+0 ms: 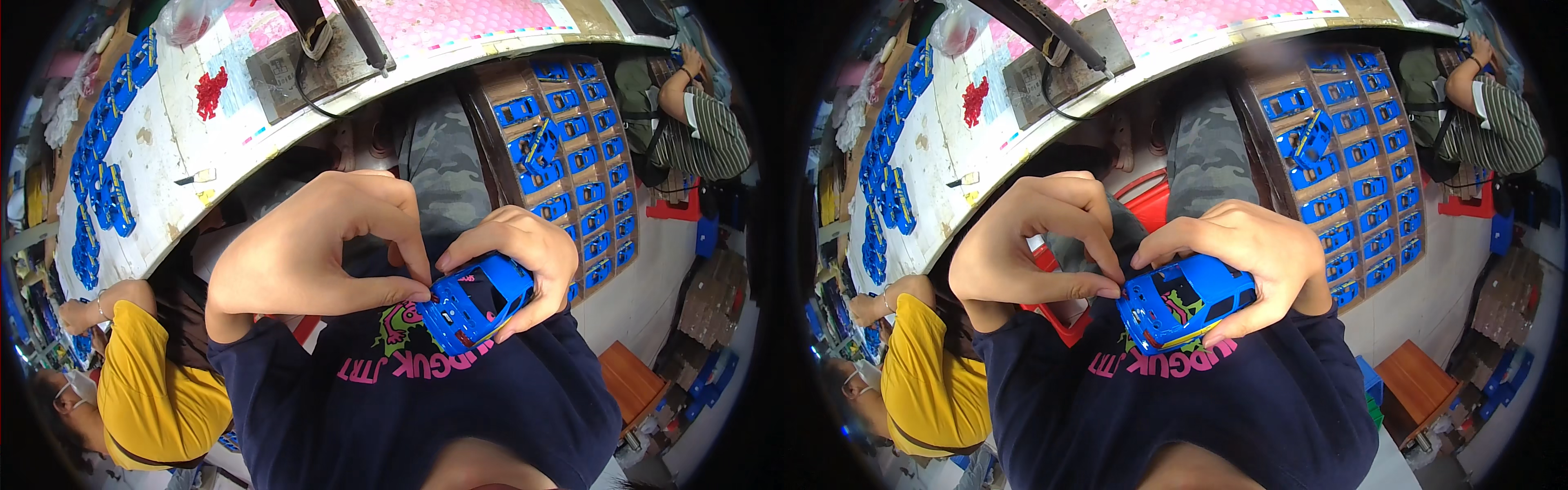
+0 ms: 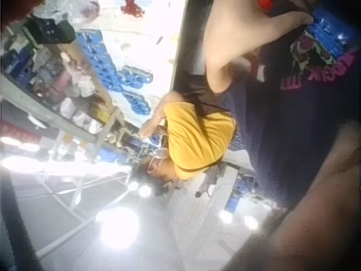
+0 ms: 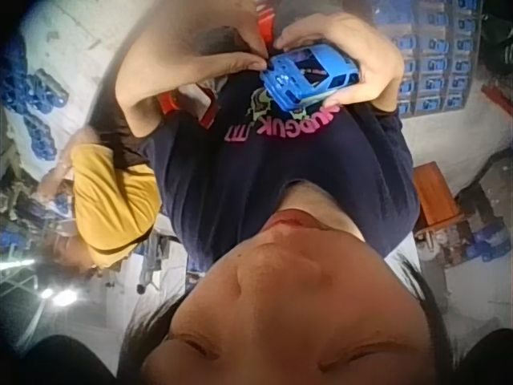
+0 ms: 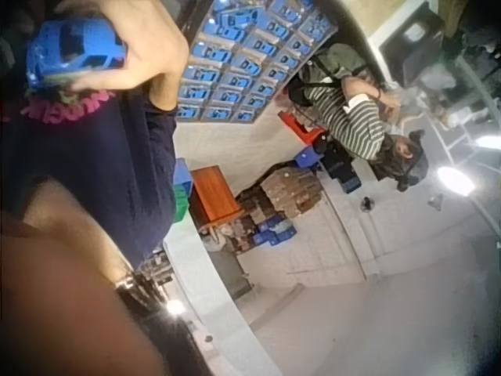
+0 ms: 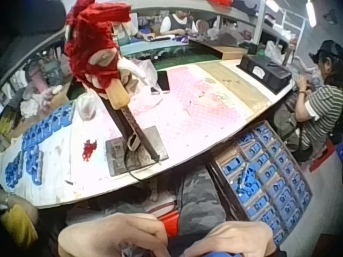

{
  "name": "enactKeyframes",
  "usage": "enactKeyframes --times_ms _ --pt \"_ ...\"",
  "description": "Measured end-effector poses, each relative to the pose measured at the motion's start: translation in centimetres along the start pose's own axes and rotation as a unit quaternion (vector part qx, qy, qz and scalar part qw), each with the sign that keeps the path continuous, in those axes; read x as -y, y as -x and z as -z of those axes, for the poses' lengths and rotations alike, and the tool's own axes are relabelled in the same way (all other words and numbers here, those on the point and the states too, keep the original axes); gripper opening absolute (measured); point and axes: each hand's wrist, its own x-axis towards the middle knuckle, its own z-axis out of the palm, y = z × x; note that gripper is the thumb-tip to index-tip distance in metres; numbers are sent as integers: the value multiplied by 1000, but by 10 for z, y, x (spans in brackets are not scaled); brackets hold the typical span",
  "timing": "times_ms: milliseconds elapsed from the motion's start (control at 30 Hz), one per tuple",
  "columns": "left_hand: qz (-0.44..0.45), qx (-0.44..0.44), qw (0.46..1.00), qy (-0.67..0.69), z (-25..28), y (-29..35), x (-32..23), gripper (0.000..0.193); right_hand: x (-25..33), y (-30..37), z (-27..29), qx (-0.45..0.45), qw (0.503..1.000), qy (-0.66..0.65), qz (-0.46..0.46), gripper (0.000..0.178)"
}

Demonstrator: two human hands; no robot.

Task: The person repeatedly picks up blue plastic car-shaped frames and uses a heated metal rod to smooth or melt edges and seams. They handle the parts one by one, rotating them to access different sides, and place the finished pieces into a cardboard tray.

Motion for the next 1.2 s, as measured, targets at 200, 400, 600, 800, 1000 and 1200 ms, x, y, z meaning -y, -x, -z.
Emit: enactKeyframes --times_ms 200,400,600,800,1000,1200 --pt "-50 34 998 -10 5 -3 6 14 -3 -2 3 14 1000 -13 0 66" --pt "-42 42 998 -17 7 -6 4 15 -1 -1 3 22 999 -25 -28 64" --pt "-22 17 999 -35 1 2 5 16 -10 0 -8 -13 998 -58 -11 65" --pt "-26 5 999 -35 -3 10 15 14 -15 0 -17 -35 995 -77 44 54" --pt "-34 -12 999 -40 -10 9 15 17 -24 5 -27 -84 992 -40 86 53" --pt "-2 -43 999 -21 -15 13 18 21 -25 8 -28 -91 991 -42 85 50"
